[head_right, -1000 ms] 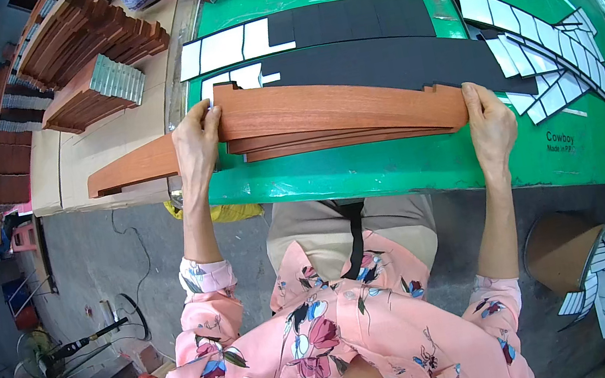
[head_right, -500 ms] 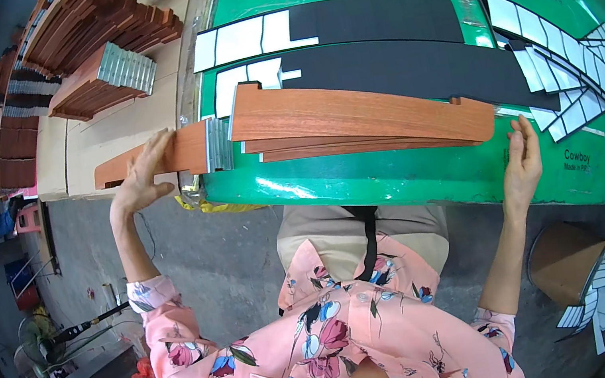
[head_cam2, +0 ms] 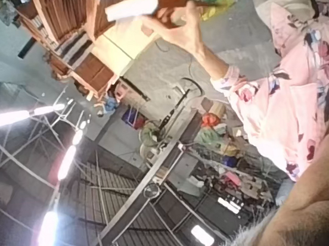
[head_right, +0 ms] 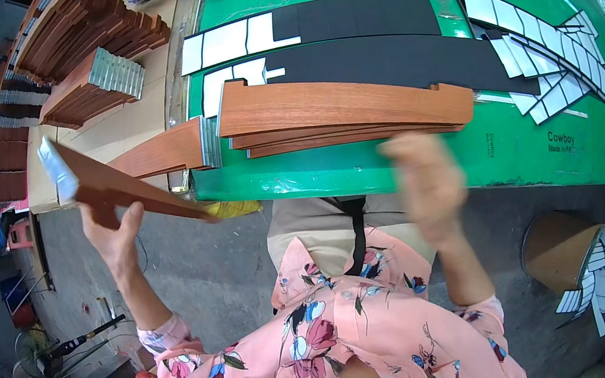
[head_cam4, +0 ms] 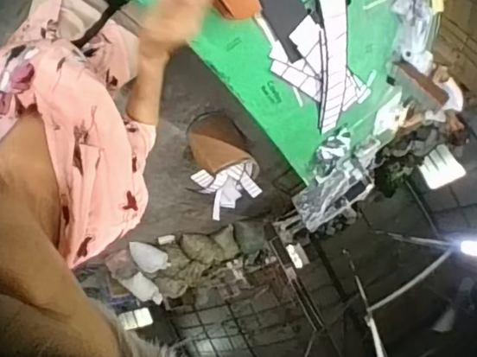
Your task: Assembling or organizing wooden and black furniture trim components on a production table.
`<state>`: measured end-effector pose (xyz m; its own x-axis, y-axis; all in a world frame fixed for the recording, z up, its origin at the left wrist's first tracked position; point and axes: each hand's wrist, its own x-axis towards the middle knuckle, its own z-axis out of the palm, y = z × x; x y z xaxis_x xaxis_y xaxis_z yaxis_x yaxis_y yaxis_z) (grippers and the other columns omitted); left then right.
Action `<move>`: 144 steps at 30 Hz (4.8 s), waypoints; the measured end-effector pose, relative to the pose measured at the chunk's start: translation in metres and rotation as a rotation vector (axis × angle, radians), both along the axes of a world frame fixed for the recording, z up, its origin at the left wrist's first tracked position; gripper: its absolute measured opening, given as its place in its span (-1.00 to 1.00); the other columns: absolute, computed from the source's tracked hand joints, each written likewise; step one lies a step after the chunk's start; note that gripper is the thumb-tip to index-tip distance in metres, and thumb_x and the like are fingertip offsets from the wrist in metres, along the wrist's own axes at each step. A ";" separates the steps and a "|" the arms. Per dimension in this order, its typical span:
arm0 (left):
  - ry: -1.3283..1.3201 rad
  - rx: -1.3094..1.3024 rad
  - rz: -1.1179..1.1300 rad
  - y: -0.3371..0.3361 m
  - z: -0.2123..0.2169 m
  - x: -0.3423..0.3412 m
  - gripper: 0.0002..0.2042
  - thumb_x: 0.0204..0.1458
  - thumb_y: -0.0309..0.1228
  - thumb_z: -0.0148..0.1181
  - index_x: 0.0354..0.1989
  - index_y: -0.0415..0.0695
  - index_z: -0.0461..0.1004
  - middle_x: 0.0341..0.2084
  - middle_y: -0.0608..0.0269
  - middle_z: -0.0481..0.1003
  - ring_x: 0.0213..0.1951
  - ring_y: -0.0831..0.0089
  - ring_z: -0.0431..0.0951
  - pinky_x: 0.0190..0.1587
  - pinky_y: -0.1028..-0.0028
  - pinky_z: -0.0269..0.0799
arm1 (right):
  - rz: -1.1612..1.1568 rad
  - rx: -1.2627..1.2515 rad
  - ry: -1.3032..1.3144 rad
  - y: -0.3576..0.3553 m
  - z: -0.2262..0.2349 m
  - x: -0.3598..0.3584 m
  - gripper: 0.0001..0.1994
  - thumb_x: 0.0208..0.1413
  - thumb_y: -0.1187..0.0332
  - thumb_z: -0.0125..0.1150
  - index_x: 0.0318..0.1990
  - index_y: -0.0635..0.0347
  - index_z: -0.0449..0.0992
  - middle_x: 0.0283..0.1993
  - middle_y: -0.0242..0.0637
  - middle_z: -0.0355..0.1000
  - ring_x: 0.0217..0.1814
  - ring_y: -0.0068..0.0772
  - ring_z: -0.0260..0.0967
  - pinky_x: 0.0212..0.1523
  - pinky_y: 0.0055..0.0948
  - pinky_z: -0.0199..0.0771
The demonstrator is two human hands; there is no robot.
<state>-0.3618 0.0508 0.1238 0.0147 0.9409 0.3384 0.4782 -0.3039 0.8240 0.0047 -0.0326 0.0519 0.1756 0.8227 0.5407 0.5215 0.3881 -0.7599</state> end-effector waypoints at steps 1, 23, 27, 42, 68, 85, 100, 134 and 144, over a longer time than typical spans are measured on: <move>-0.130 -0.119 0.063 -0.011 -0.005 0.014 -0.30 -0.27 -0.41 0.38 0.10 -0.31 0.21 -0.07 0.14 0.34 -0.14 0.39 0.43 -0.01 0.41 0.33 | 0.162 0.021 -0.123 0.005 0.006 -0.018 -0.76 -0.06 0.52 0.15 -0.16 0.27 0.46 -0.23 -0.14 0.43 -0.17 -0.13 0.41 -0.17 -0.33 0.45; -0.026 0.006 -0.111 -0.013 -0.152 0.112 -0.65 -0.26 -0.60 0.33 -0.20 -0.22 0.48 -0.26 0.13 0.51 -0.22 0.24 0.46 -0.17 0.38 0.37 | 0.338 -0.161 -0.526 0.048 0.014 0.013 -0.69 -0.22 0.53 0.31 -0.21 0.26 0.49 -0.25 -0.20 0.47 -0.22 -0.21 0.43 -0.24 -0.34 0.45; -0.075 0.042 -0.147 -0.007 -0.157 0.117 -0.64 -0.29 -0.59 0.34 -0.21 -0.21 0.48 -0.28 0.14 0.49 -0.25 0.22 0.44 -0.20 0.37 0.36 | 0.349 -0.107 -0.463 0.131 0.029 -0.006 -0.83 -0.06 0.49 0.21 -0.26 0.26 0.49 -0.28 -0.16 0.45 -0.24 -0.13 0.42 -0.24 -0.31 0.44; -0.188 0.037 -0.220 -0.004 -0.175 0.116 -0.59 -0.40 -0.58 0.38 -0.23 -0.18 0.49 -0.31 0.15 0.46 -0.27 0.20 0.42 -0.25 0.35 0.36 | 0.472 -0.178 -1.085 0.259 -0.072 -0.062 -0.83 -0.11 0.44 0.24 -0.46 0.37 0.39 -0.41 -0.03 0.41 -0.35 -0.03 0.45 -0.40 -0.22 0.49; -0.218 0.091 -0.147 -0.014 -0.177 0.126 -0.60 -0.33 -0.53 0.40 -0.20 -0.15 0.50 -0.42 0.19 0.45 -0.38 0.28 0.39 -0.33 0.40 0.31 | 0.474 -0.803 0.506 0.064 -0.002 -0.052 -0.79 0.05 0.53 0.16 -0.13 0.34 0.49 -0.20 -0.34 0.47 -0.20 -0.63 0.40 -0.14 -0.60 0.43; -0.369 0.001 -0.236 -0.022 -0.174 0.117 -0.68 -0.14 -0.43 0.31 -0.16 -0.16 0.49 -0.27 0.18 0.48 -0.22 0.25 0.45 -0.19 0.38 0.37 | 0.266 -0.155 -0.432 0.058 -0.022 -0.085 -0.79 -0.19 0.41 0.34 -0.32 0.16 0.56 -0.34 -0.33 0.44 -0.34 -0.34 0.38 -0.37 -0.43 0.42; -0.362 0.034 -0.241 -0.019 -0.175 0.118 -0.71 -0.14 -0.45 0.31 -0.18 -0.16 0.49 -0.30 0.18 0.48 -0.25 0.26 0.45 -0.23 0.39 0.37 | 0.228 -0.142 -0.444 0.057 -0.026 -0.090 -0.78 -0.22 0.41 0.36 -0.32 0.12 0.58 -0.36 -0.39 0.44 -0.36 -0.40 0.37 -0.42 -0.45 0.42; -0.121 0.305 -0.263 -0.015 -0.170 0.117 -0.71 -0.16 -0.65 0.25 -0.20 -0.14 0.47 -0.32 0.09 0.46 -0.32 0.24 0.46 -0.32 0.41 0.39 | 0.257 -0.043 -0.493 0.045 -0.030 -0.071 -0.71 -0.27 0.53 0.25 -0.26 0.15 0.55 -0.28 -0.35 0.45 -0.29 -0.33 0.41 -0.36 -0.43 0.46; 0.083 0.319 -0.312 -0.008 -0.165 0.113 -0.69 -0.32 -0.62 0.25 -0.30 -0.10 0.51 -0.36 0.17 0.41 -0.41 0.24 0.44 -0.44 0.38 0.38 | 0.481 -0.255 -0.287 0.084 0.008 -0.046 -0.81 -0.06 0.55 0.19 -0.23 0.21 0.53 -0.27 -0.25 0.46 -0.28 -0.19 0.45 -0.29 -0.37 0.49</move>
